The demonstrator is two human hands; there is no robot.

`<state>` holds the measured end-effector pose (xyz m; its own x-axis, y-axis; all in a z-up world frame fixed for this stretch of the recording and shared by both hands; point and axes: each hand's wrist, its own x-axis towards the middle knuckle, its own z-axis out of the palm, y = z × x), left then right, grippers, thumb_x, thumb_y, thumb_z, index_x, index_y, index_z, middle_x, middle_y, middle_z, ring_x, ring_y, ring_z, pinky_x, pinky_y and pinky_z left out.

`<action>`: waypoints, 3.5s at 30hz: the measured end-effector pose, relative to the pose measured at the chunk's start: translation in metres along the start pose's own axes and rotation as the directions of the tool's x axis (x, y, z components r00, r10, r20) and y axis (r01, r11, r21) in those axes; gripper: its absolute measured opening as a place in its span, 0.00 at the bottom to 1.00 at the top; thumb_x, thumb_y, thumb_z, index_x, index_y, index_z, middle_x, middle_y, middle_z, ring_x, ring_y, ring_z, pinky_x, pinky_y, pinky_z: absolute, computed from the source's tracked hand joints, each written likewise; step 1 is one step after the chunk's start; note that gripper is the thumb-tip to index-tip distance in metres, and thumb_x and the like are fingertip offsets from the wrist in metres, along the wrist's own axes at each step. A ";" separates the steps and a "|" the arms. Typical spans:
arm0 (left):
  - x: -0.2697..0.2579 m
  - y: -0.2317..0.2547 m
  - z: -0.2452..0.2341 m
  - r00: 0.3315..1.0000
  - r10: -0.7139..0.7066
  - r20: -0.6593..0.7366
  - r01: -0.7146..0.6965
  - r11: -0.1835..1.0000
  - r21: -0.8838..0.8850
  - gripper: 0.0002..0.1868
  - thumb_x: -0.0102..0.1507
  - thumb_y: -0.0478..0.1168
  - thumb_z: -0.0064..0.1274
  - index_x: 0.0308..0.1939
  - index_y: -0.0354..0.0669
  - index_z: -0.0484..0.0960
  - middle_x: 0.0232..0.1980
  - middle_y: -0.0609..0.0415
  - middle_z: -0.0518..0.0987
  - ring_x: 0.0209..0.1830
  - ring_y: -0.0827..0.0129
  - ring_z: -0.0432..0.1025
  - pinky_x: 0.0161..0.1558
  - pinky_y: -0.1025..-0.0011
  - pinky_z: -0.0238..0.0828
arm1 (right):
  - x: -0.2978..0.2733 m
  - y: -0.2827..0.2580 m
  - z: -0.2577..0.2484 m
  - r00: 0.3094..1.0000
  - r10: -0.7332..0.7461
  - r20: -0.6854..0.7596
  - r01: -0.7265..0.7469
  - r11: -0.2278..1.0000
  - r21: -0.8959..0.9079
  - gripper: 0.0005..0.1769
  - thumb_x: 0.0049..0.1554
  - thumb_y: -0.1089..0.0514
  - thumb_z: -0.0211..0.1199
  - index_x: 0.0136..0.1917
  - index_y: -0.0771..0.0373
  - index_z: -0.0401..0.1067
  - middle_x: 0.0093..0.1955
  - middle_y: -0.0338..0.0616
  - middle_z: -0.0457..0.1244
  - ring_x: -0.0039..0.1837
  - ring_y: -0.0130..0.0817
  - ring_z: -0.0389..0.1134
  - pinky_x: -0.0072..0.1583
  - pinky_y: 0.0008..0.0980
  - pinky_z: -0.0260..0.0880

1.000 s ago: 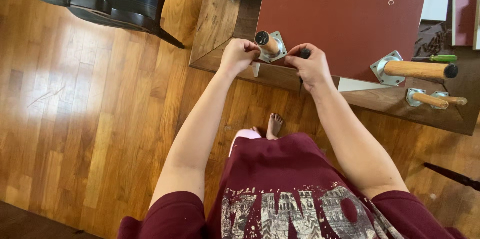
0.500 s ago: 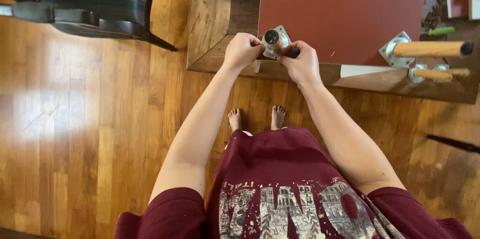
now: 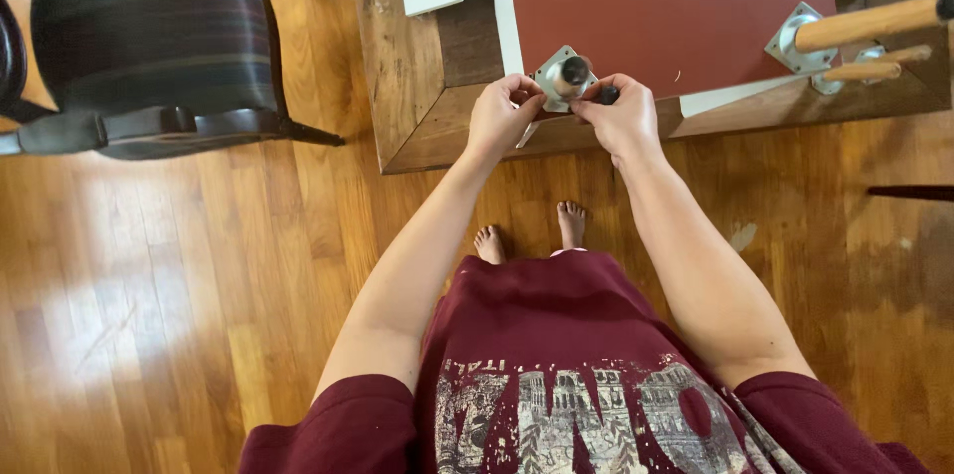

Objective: The person attaches wooden legs to a reddish-brown wooden board using a screwdriver and screws. They position each leg, insert screws, and tighten them to secure the legs to the board.

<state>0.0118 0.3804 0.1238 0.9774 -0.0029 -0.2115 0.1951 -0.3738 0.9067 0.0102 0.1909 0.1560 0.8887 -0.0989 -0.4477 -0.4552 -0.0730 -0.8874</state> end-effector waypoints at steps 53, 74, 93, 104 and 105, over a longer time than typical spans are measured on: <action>-0.014 -0.044 0.010 0.996 0.087 0.009 -0.082 0.968 -0.238 0.18 0.64 0.35 0.61 0.58 0.46 0.83 0.29 0.68 0.69 0.23 0.86 0.62 0.25 0.80 0.61 | -0.087 -0.012 0.014 0.661 -0.746 -0.078 0.724 0.662 -0.195 0.21 0.61 0.73 0.68 0.67 0.70 0.73 0.63 0.48 0.61 0.62 0.32 0.71 0.63 0.29 0.78; -0.018 -0.035 0.007 0.997 0.068 0.028 -0.059 0.966 -0.251 0.19 0.64 0.36 0.61 0.59 0.45 0.82 0.29 0.67 0.70 0.22 0.85 0.63 0.24 0.80 0.61 | -0.091 -0.024 0.015 0.617 -0.787 -0.006 0.752 0.592 -0.289 0.19 0.60 0.72 0.70 0.65 0.70 0.75 0.62 0.49 0.63 0.59 0.34 0.72 0.60 0.30 0.80; -0.026 -0.017 0.004 1.000 0.003 0.006 -0.002 0.987 -0.163 0.19 0.63 0.36 0.61 0.58 0.50 0.83 0.34 0.66 0.71 0.27 0.82 0.65 0.29 0.78 0.66 | -0.082 -0.021 0.015 0.505 -0.862 -0.040 0.725 0.449 -0.523 0.19 0.56 0.62 0.78 0.55 0.67 0.72 0.51 0.48 0.68 0.48 0.35 0.73 0.50 0.31 0.76; -0.034 0.022 -0.013 0.784 0.611 -0.113 -0.557 0.771 0.307 0.14 0.56 0.35 0.65 0.46 0.48 0.84 0.46 0.56 0.80 0.47 0.58 0.74 0.49 0.63 0.71 | -0.074 -0.061 0.015 0.589 -0.797 0.133 0.578 0.301 -0.759 0.29 0.50 0.42 0.82 0.42 0.63 0.67 0.43 0.45 0.65 0.48 0.41 0.69 0.49 0.42 0.70; -0.032 0.021 -0.015 0.771 0.629 -0.102 -0.576 0.756 0.309 0.14 0.56 0.35 0.65 0.45 0.48 0.84 0.46 0.56 0.81 0.47 0.57 0.74 0.49 0.62 0.71 | -0.076 -0.071 0.009 0.546 -0.814 0.198 0.613 0.227 -0.757 0.29 0.49 0.43 0.80 0.46 0.65 0.68 0.47 0.49 0.65 0.53 0.44 0.66 0.53 0.45 0.67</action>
<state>-0.0137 0.3866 0.1554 0.8843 -0.1430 0.4444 -0.4410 -0.5680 0.6949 -0.0242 0.2128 0.2517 0.8665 0.2016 0.4567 0.3995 -0.8286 -0.3921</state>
